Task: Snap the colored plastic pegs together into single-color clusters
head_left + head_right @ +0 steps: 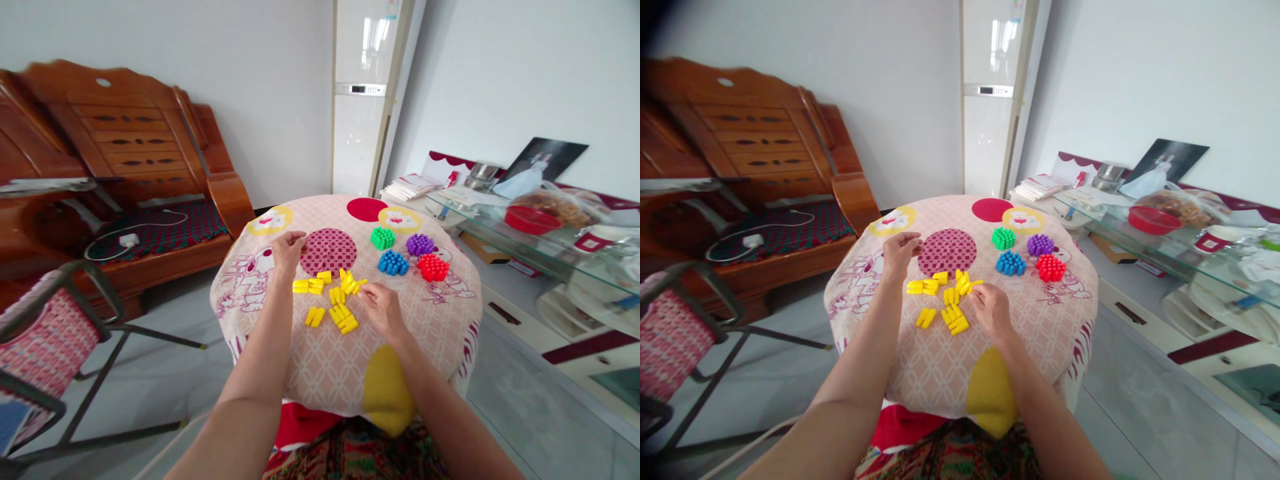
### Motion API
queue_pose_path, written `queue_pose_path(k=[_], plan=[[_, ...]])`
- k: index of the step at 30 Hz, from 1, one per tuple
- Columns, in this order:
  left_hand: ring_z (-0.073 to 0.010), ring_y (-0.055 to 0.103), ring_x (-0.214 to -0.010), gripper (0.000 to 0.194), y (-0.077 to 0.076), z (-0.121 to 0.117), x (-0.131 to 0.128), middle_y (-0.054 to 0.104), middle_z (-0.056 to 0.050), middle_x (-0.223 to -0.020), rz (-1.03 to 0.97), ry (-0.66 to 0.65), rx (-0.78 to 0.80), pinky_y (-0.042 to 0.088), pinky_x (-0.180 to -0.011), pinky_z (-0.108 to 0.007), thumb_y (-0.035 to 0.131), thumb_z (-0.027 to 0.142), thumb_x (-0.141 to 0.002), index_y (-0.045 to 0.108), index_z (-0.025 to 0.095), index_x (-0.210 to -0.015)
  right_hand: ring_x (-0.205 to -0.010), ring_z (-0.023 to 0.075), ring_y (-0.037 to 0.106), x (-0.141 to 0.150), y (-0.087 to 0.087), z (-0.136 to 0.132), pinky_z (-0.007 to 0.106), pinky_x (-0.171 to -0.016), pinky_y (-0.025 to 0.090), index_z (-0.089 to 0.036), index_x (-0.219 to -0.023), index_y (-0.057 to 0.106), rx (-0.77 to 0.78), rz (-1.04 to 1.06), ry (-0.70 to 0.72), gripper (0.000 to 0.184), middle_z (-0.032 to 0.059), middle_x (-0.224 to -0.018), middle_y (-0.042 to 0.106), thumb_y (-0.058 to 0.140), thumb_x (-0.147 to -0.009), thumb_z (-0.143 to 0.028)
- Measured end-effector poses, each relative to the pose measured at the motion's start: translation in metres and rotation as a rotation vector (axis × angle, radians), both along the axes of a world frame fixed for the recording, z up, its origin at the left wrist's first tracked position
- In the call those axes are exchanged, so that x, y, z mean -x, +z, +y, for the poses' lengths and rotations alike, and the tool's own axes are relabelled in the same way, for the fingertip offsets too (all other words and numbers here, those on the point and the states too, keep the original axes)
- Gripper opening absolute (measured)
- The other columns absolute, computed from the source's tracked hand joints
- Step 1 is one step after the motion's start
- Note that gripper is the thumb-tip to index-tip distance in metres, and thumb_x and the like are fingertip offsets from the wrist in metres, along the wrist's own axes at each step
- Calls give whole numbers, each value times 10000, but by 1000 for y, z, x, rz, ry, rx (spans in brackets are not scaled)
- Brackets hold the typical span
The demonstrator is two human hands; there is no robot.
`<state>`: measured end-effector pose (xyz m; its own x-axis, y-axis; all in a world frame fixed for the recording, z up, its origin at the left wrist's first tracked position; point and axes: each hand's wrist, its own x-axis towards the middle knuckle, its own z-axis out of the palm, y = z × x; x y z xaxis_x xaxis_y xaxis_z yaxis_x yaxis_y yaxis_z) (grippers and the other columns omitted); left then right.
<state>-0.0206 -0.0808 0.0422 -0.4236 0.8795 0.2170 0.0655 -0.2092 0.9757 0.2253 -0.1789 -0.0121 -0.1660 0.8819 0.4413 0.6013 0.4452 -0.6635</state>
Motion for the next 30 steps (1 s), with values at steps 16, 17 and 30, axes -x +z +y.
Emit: queue_pose_path(k=[16,17,30], plan=[[-226,699,-956,362,-53,-77,10,768,-79,-1076,666,8,187,526,-876,-323,508,244,-846,754,180,-1104,-853,204,603,-4,-15,-27,286,-767,430,-178,-881,712,-20,-251,-222,190,84,-876,704,545,-845,-93],[-228,698,-950,352,-53,-78,7,767,-79,-1078,678,-41,178,526,-879,-324,536,256,-833,757,183,-1097,-841,197,601,-5,-16,-26,279,-757,423,-182,-878,711,-24,-239,-217,186,79,-872,704,543,-854,-105],[-227,687,-939,442,-58,-92,-4,745,-111,-1047,174,-157,5,551,-799,-312,703,413,-695,727,129,-1033,-824,192,596,-4,-25,-23,277,-749,420,-181,-855,715,-100,-192,-223,197,66,-841,699,527,-854,-124]])
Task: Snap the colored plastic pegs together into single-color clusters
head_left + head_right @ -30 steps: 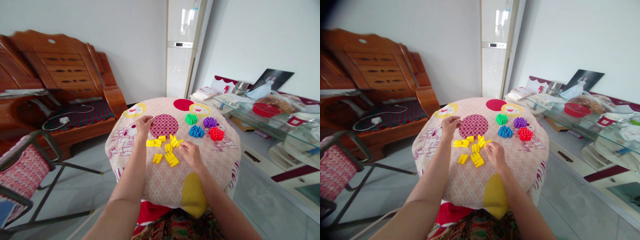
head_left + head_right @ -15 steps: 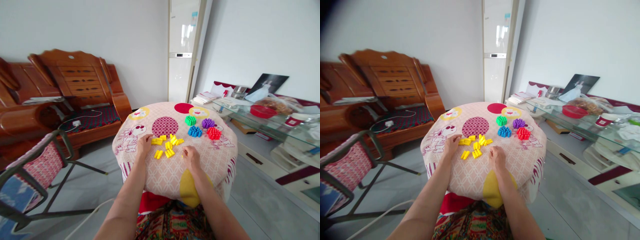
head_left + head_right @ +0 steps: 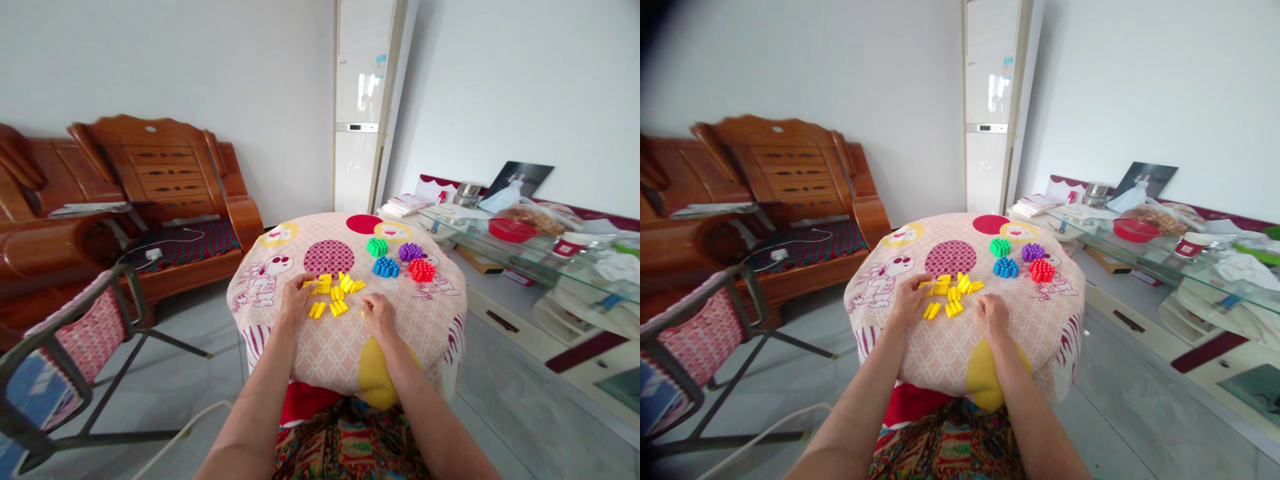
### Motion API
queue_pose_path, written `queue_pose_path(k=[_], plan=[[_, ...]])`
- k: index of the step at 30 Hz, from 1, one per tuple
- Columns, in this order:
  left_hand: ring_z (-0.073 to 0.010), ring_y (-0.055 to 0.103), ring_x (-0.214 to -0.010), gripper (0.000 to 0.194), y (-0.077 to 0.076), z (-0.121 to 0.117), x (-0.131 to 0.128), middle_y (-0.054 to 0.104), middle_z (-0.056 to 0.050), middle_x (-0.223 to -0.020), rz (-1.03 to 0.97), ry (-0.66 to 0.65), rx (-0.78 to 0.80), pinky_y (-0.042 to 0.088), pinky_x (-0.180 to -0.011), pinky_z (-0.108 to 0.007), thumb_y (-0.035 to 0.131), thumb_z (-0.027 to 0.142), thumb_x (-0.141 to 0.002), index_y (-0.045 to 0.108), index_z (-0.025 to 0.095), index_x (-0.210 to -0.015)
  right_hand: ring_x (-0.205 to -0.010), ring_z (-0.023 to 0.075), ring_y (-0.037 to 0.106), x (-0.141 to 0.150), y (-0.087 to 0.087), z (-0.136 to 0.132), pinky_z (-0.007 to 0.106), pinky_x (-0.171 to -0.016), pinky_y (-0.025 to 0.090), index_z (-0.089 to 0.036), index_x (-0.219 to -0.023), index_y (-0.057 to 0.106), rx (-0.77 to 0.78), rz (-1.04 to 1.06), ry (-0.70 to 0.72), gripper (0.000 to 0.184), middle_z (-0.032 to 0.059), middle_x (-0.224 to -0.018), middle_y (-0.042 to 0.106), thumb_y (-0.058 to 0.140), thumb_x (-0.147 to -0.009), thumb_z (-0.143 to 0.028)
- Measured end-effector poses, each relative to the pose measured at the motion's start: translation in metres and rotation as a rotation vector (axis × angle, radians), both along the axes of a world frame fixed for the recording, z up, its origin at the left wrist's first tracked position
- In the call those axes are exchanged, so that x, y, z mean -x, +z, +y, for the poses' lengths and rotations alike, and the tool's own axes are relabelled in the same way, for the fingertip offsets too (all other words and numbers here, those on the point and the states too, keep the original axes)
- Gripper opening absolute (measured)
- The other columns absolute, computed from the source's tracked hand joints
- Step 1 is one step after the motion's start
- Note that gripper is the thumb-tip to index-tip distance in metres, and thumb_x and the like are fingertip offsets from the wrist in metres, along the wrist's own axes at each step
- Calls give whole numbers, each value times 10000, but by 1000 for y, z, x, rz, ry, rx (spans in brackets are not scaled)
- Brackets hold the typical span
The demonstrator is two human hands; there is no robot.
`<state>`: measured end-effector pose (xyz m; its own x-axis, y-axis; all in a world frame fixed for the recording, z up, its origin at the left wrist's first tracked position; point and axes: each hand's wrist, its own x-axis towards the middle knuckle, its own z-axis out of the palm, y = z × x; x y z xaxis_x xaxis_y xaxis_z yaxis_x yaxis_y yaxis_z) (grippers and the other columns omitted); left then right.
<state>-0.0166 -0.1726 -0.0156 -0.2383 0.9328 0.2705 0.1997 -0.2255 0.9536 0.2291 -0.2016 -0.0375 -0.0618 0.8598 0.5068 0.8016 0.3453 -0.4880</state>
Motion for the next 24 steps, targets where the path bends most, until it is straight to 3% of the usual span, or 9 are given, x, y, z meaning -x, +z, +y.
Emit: queue_pose_path(k=[5,9,12,17,24], plan=[[-224,696,-874,480,11,-9,-13,748,-101,-975,-164,-6,21,577,-718,-324,673,505,-753,712,125,-1044,-853,218,616,3,3,-4,327,-795,485,-179,-950,719,-97,90,20,208,85,-867,704,526,-874,-185],[-204,698,-842,322,18,-13,-43,763,-80,-966,66,-56,26,557,-767,-313,651,364,-786,743,151,-1009,-1076,257,612,15,13,-15,411,-955,504,-202,-1216,665,-247,156,151,328,125,-1139,691,569,-905,-240],[-201,704,-857,254,21,-15,-73,771,-63,-967,262,-124,-9,544,-814,-315,582,272,-831,761,183,-988,-1168,254,590,22,15,-19,414,-1009,499,-212,-1324,610,-279,164,222,404,133,-1259,652,551,-925,-204],[-214,704,-961,313,18,-21,-108,769,-84,-1023,322,-184,-73,527,-903,-339,457,231,-913,749,172,-1010,-1053,251,632,9,12,-20,398,-944,527,-182,-1222,667,-223,119,188,318,138,-1098,701,520,-941,-168],[-218,683,-1063,338,4,-31,-121,747,-79,-1133,269,-249,-91,509,-983,-358,434,305,-953,716,187,-1099,-999,265,645,-14,18,-32,403,-897,532,-170,-1260,641,-76,-47,174,421,135,-1058,712,525,-865,-80]])
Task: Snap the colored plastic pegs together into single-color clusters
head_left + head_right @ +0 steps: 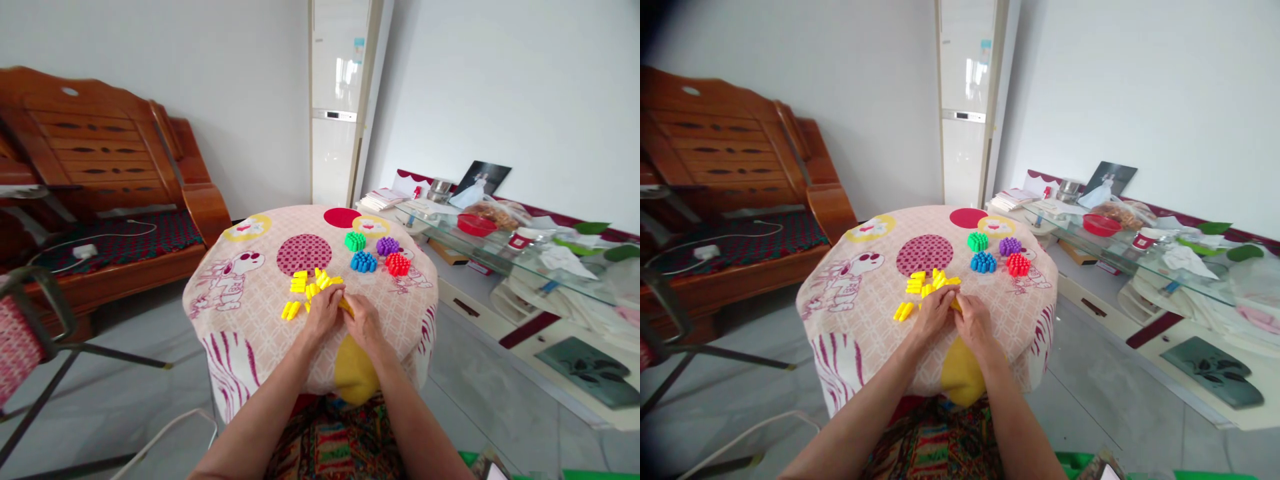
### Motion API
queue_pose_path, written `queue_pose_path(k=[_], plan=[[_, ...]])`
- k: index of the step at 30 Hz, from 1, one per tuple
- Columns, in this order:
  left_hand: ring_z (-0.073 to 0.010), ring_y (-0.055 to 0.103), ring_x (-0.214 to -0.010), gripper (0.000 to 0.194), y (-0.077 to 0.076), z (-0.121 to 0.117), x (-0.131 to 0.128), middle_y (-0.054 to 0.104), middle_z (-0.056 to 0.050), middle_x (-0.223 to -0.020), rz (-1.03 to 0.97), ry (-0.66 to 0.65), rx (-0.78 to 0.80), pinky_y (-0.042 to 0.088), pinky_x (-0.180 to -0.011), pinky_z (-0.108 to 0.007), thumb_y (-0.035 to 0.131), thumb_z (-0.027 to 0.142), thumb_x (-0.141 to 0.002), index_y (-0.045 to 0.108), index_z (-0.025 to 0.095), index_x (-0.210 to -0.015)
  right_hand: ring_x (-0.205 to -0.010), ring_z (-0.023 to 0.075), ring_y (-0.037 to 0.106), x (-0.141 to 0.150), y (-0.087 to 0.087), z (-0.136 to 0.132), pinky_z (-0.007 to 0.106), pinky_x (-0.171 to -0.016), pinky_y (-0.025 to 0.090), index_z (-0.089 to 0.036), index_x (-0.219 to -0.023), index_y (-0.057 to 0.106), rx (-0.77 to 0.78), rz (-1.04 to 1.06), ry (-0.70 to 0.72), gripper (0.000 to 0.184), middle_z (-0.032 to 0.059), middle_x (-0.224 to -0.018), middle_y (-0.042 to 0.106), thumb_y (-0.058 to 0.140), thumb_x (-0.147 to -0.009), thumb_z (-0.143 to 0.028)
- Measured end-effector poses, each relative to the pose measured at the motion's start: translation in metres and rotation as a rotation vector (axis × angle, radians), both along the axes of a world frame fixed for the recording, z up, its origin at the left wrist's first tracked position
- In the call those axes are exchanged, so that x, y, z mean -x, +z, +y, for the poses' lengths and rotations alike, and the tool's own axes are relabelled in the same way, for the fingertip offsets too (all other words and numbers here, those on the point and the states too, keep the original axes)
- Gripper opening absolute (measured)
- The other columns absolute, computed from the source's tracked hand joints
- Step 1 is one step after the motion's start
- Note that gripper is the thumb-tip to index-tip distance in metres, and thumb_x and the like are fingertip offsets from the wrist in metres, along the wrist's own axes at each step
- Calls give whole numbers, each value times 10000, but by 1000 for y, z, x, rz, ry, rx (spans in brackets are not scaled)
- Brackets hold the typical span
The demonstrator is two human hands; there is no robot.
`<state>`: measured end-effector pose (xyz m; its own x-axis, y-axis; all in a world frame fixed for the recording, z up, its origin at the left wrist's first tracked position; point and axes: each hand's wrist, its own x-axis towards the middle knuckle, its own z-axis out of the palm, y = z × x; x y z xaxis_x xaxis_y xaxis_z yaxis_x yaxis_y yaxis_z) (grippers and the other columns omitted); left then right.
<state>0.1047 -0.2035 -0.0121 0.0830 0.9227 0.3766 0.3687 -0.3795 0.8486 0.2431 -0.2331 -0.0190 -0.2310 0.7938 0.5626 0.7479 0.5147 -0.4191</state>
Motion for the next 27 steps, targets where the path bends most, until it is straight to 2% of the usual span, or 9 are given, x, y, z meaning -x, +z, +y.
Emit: queue_pose_path(k=[3,6,11,14,17,22,24,27], plan=[[-211,684,-1051,368,-2,-2,-3,742,-85,-1134,-19,-56,-15,528,-961,-352,411,311,-960,695,181,-1155,-969,266,659,-6,1,0,399,-876,541,-144,-1256,637,28,13,2,440,137,-1032,718,521,-836,-81],[-204,703,-973,360,-5,-2,-4,741,-91,-1110,-70,-88,11,569,-873,-335,441,322,-949,684,183,-1175,-961,239,678,-19,1,7,373,-881,548,-171,-1171,663,26,166,-12,358,117,-1058,728,534,-839,-141],[-203,712,-922,295,-10,-3,1,750,-96,-1043,-65,-54,6,588,-823,-334,523,223,-867,702,168,-1095,-932,231,694,-56,1,35,385,-878,547,-190,-1068,676,-36,348,-198,281,93,-1011,743,549,-822,-239],[-195,712,-869,276,-11,-4,3,750,-98,-1021,-33,-1,-14,584,-797,-331,522,189,-853,706,160,-1057,-943,246,681,-74,-3,54,419,-894,532,-181,-1039,679,-59,362,-277,286,101,-1013,738,536,-804,-260],[-193,705,-850,260,-6,-2,10,751,-91,-996,8,67,-66,572,-797,-326,520,194,-865,709,167,-1041,-946,247,668,-81,-13,68,422,-900,523,-175,-1017,679,-17,362,-282,288,107,-1005,733,538,-775,-242],[-223,676,-1029,300,11,16,48,723,-102,-1123,148,335,-155,525,-940,-346,521,157,-851,688,180,-1099,-940,237,656,-81,-26,73,408,-894,524,-171,-999,681,22,341,-249,292,109,-999,724,524,-755,-201],[-268,644,-1125,341,13,26,64,706,-136,-1181,277,402,-102,487,-1000,-382,562,135,-811,677,162,-1131,-962,231,656,-82,-27,73,398,-904,524,-177,-1034,681,7,347,-248,320,104,-1016,725,525,-755,-200],[-307,650,-1108,376,7,34,76,712,-160,-1165,381,461,76,489,-975,-404,634,153,-766,668,154,-1141,-977,230,667,-83,-28,72,396,-909,532,-174,-1100,676,7,363,-260,370,105,-1044,730,534,-761,-218]])
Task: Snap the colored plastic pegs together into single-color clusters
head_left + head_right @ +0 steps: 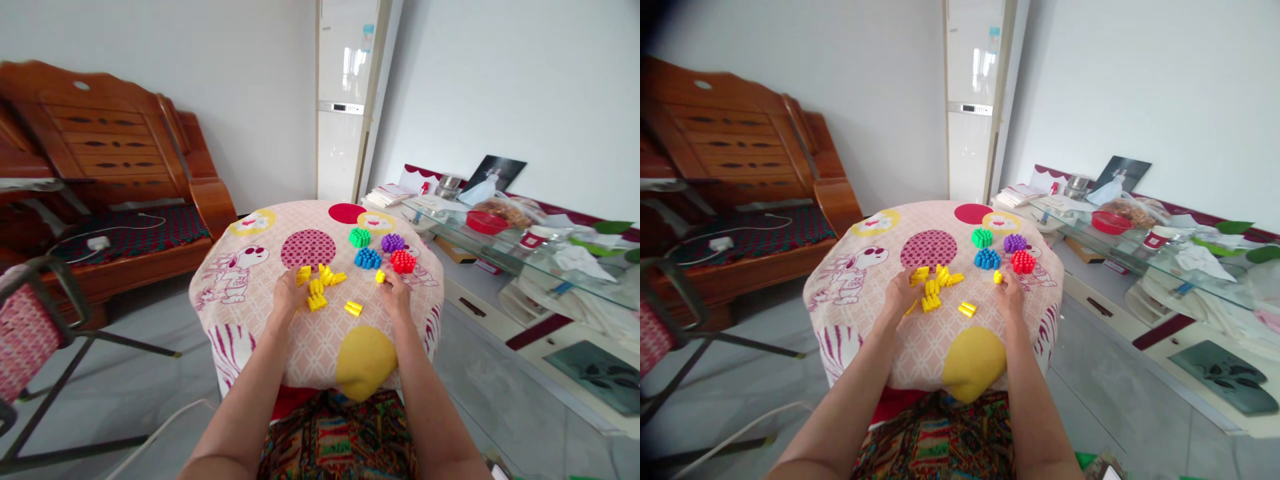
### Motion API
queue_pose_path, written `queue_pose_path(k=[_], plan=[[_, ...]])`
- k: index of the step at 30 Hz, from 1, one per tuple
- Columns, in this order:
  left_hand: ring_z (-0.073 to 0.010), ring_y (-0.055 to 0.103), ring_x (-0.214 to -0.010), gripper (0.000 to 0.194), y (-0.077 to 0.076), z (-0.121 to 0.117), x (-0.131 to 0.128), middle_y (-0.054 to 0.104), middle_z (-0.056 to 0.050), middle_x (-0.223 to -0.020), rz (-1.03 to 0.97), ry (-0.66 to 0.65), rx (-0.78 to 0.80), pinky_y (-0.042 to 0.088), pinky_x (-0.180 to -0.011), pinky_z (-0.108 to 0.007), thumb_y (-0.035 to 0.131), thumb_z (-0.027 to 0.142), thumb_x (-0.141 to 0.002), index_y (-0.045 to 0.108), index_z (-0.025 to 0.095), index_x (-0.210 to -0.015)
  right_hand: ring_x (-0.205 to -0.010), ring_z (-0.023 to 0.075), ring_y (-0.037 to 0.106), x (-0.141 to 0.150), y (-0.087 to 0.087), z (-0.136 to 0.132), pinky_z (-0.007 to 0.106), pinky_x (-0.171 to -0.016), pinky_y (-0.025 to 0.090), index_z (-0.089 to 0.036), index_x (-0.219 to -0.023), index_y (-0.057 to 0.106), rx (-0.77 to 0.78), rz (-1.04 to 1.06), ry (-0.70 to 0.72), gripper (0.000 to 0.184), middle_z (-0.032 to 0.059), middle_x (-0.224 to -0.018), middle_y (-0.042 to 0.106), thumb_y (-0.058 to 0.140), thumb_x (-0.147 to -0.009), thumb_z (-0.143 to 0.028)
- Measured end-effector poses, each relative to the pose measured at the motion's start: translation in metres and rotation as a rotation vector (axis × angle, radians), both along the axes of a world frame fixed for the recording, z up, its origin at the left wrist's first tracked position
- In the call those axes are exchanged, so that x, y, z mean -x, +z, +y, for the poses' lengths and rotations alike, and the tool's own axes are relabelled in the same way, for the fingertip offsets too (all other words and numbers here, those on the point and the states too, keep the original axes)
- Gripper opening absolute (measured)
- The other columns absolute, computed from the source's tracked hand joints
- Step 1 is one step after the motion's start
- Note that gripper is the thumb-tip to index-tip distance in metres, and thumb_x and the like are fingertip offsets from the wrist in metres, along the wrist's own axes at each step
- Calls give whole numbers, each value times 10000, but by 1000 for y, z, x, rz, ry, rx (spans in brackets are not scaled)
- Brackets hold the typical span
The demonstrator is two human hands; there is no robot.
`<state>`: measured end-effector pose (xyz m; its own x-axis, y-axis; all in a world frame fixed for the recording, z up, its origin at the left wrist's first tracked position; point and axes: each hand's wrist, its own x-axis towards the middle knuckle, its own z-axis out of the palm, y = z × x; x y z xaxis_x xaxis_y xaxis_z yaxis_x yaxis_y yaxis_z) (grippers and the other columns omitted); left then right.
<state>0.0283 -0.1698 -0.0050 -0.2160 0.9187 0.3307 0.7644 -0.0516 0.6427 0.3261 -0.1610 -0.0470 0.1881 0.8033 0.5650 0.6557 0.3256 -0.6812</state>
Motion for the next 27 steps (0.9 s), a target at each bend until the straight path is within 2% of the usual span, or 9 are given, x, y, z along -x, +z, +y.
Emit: queue_pose_path(k=[2,5,8,11,15,18,20,23,27], plan=[[-298,660,-1081,372,-5,0,1,718,-150,-1153,-13,16,35,496,-948,-386,654,163,-750,671,160,-1121,-970,237,682,-1,0,-1,402,-910,538,-150,-1147,666,12,14,-12,408,125,-1066,733,542,-767,-231],[-262,672,-1042,344,-5,-3,-1,721,-129,-1146,-82,-3,-17,504,-918,-347,629,137,-737,677,156,-1077,-981,261,691,-1,1,-4,435,-928,533,-115,-1176,661,-7,7,-66,432,164,-1091,732,546,-779,-240],[-220,692,-945,329,2,-7,-3,734,-95,-1087,-211,-52,-56,533,-846,-315,596,120,-729,676,166,-1046,-1018,273,678,6,8,-13,459,-956,516,-144,-1109,693,-95,-44,-127,348,156,-1081,740,527,-822,-252],[-197,697,-871,316,11,-8,-13,743,-65,-1018,-306,-156,-73,553,-779,-296,609,133,-724,677,173,-1030,-1039,262,669,17,16,-25,443,-975,507,-168,-1067,712,-188,-68,-122,298,142,-1077,742,505,-882,-277],[-186,697,-852,263,22,-4,-44,752,-51,-960,-267,-376,-75,557,-784,-287,595,92,-729,713,183,-946,-1083,263,657,19,19,-27,441,-1006,491,-159,-1111,709,-201,-30,-139,336,150,-1123,731,472,-896,-261],[-185,696,-857,290,29,5,-76,759,-56,-970,-171,-481,-95,556,-823,-293,576,55,-728,736,189,-928,-1074,276,665,8,15,-19,463,-988,502,-146,-1167,693,-74,59,-147,402,155,-1155,727,466,-847,-234],[-185,695,-883,345,31,15,-98,762,-50,-986,-112,-528,-101,551,-867,-299,557,26,-714,743,194,-952,-1094,276,662,1,10,-13,463,-985,506,-148,-1216,671,2,114,-69,446,151,-1205,711,480,-822,-235],[-178,693,-915,414,26,30,-127,765,-36,-1000,-51,-608,-88,546,-899,-301,516,-1,-707,742,200,-989,-1143,274,639,-2,5,-10,457,-1016,486,-170,-1238,660,29,116,80,457,133,-1260,687,509,-813,-244],[-176,690,-923,438,9,44,-149,765,-35,-1001,-37,-657,-75,554,-887,-298,499,-8,-686,735,183,-1002,-1150,292,627,0,3,-10,488,-1037,461,-179,-1205,676,37,81,101,414,133,-1249,689,527,-829,-264]])
